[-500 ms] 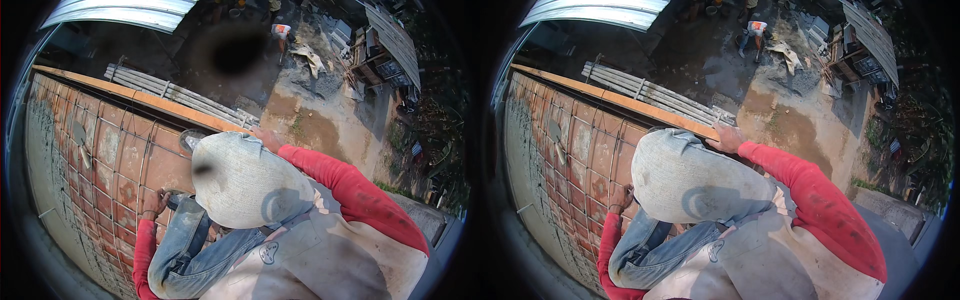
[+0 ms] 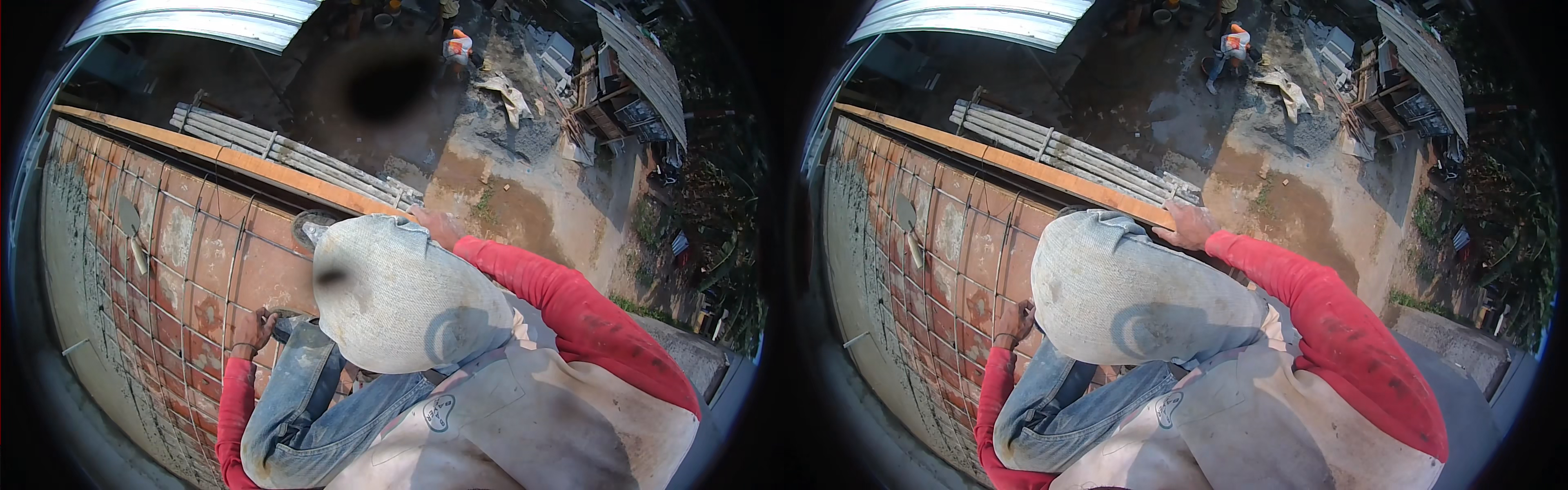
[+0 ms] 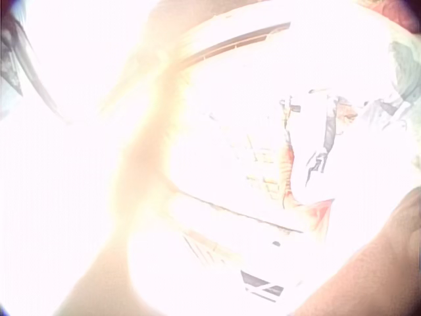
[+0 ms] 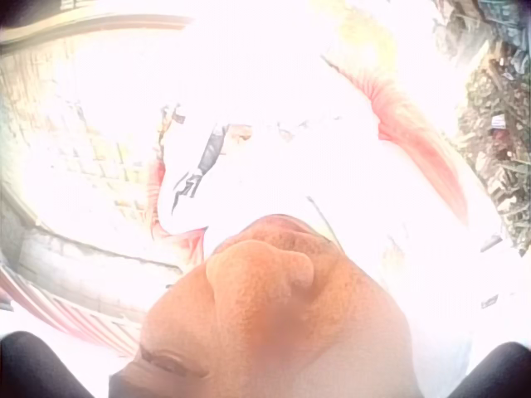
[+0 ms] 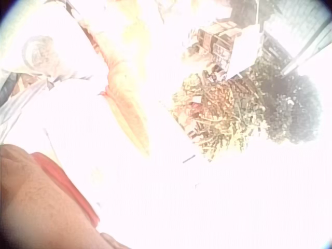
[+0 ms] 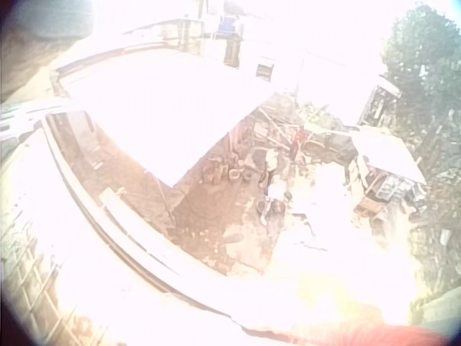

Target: The person stands on an elevated structure and uses their hands to position a wooden plank against the side of a rebar grid, then points towards the ground.

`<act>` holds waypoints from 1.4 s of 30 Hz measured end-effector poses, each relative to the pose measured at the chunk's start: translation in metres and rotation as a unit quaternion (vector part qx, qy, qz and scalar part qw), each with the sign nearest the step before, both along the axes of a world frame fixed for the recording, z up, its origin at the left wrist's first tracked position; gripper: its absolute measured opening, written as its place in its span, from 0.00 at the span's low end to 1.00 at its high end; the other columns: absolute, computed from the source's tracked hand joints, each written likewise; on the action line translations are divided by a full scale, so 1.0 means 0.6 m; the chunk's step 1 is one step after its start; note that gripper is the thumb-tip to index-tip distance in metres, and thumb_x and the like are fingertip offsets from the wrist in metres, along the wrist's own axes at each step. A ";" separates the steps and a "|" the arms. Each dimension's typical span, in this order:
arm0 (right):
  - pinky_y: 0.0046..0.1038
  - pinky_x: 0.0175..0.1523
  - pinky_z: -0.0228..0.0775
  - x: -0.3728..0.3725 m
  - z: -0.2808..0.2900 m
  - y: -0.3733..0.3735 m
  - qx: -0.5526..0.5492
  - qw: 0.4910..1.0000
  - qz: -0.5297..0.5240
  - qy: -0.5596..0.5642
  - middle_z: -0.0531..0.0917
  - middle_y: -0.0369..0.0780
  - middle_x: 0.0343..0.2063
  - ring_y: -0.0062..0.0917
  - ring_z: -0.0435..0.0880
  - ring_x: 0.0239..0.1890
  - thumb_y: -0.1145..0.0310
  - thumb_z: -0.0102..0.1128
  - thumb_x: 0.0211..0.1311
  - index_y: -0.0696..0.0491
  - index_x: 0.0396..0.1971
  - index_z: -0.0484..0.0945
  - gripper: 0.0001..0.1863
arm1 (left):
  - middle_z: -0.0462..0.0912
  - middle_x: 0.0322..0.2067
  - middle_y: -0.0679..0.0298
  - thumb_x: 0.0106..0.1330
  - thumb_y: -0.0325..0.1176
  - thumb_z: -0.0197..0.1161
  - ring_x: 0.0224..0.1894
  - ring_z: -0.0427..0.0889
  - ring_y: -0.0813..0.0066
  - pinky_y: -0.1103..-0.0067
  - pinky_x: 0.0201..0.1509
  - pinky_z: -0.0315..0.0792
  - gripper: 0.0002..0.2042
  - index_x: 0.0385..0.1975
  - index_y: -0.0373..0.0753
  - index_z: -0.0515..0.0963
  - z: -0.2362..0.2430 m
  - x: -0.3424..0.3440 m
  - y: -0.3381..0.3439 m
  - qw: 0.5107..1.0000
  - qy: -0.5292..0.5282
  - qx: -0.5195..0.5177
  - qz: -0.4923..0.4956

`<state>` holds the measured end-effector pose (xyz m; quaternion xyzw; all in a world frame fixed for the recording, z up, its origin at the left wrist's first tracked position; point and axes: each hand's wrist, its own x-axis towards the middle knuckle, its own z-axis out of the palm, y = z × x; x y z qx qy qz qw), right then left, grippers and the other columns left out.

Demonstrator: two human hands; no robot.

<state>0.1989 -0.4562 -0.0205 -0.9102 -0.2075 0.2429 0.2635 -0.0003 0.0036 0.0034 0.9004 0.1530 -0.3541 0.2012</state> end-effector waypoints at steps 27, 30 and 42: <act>0.48 0.43 0.76 -0.004 -0.025 -0.008 0.029 0.999 0.003 -0.038 0.83 0.52 0.39 0.50 0.84 0.38 0.41 0.58 0.62 0.59 0.47 0.72 0.32 | 0.84 0.28 0.48 0.66 0.49 0.60 0.36 0.85 0.48 0.60 0.40 0.76 0.18 0.36 0.38 0.81 -0.033 -0.016 0.016 1.000 -0.010 -0.017 -0.008; 0.47 0.43 0.76 -0.003 -0.026 -0.008 0.021 1.000 0.004 -0.016 0.83 0.52 0.40 0.50 0.84 0.39 0.41 0.58 0.62 0.59 0.47 0.72 0.33 | 0.84 0.29 0.48 0.66 0.49 0.60 0.35 0.85 0.49 0.60 0.39 0.76 0.18 0.36 0.38 0.81 -0.032 -0.015 0.015 1.000 -0.012 -0.018 -0.004; 0.47 0.44 0.76 -0.003 -0.025 -0.009 0.024 0.999 0.007 -0.027 0.83 0.51 0.41 0.49 0.83 0.41 0.41 0.57 0.62 0.58 0.48 0.72 0.32 | 0.84 0.27 0.48 0.66 0.49 0.61 0.34 0.85 0.49 0.60 0.39 0.76 0.18 0.36 0.38 0.81 -0.041 -0.019 0.018 1.000 -0.015 -0.020 -0.007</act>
